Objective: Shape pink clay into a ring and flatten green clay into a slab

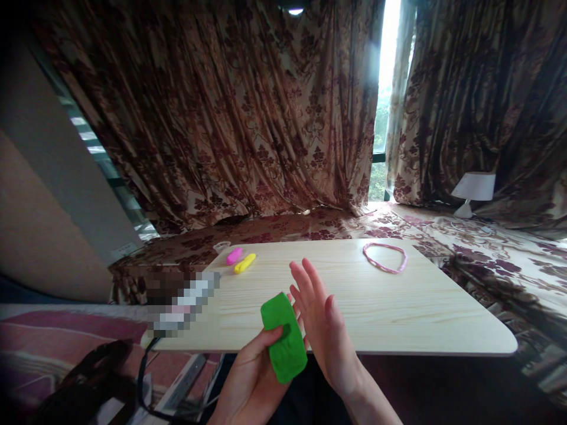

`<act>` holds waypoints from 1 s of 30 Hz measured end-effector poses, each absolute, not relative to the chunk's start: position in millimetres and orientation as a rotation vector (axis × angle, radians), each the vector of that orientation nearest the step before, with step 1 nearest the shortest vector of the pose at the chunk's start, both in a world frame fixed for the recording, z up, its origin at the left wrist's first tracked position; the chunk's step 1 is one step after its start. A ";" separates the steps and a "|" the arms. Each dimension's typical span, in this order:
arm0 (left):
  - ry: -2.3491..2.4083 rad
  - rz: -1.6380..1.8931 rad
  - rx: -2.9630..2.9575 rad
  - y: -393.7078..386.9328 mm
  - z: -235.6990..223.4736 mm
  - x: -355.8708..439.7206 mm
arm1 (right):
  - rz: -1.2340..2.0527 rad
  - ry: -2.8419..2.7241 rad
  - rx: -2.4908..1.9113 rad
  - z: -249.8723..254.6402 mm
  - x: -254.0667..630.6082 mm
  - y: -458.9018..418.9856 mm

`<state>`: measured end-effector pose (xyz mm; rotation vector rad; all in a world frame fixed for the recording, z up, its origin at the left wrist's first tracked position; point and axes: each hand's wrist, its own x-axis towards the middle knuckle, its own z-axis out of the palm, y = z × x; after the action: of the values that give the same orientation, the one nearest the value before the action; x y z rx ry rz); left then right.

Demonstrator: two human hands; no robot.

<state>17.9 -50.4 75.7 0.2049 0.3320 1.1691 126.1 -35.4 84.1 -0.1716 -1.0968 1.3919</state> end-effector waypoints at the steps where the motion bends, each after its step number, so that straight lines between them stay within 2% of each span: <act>1: 0.317 1.146 0.188 -50.1 75.7 18.8 | 1.390 -1.101 -0.167 84.6 126.3 -34.9; 22: 0.370 1.144 0.222 -56.3 83.1 18.5 | 1.328 -1.202 -0.273 92.8 124.8 -27.3; 25: 0.394 1.178 0.189 -51.8 81.6 12.3 | 1.164 -1.195 -0.420 95.5 141.6 -21.6; 27: 0.433 1.228 0.176 -47.2 77.4 10.5 | 1.022 -1.206 -0.665 90.5 152.4 -22.8; 30: 0.538 1.337 0.174 -39.9 66.7 13.5 | 1.056 -1.381 -0.920 70.7 156.0 -32.3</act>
<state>13.5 -39.9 66.7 0.1743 0.5381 1.3365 156.0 -32.3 70.7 -0.9205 -1.3810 1.0562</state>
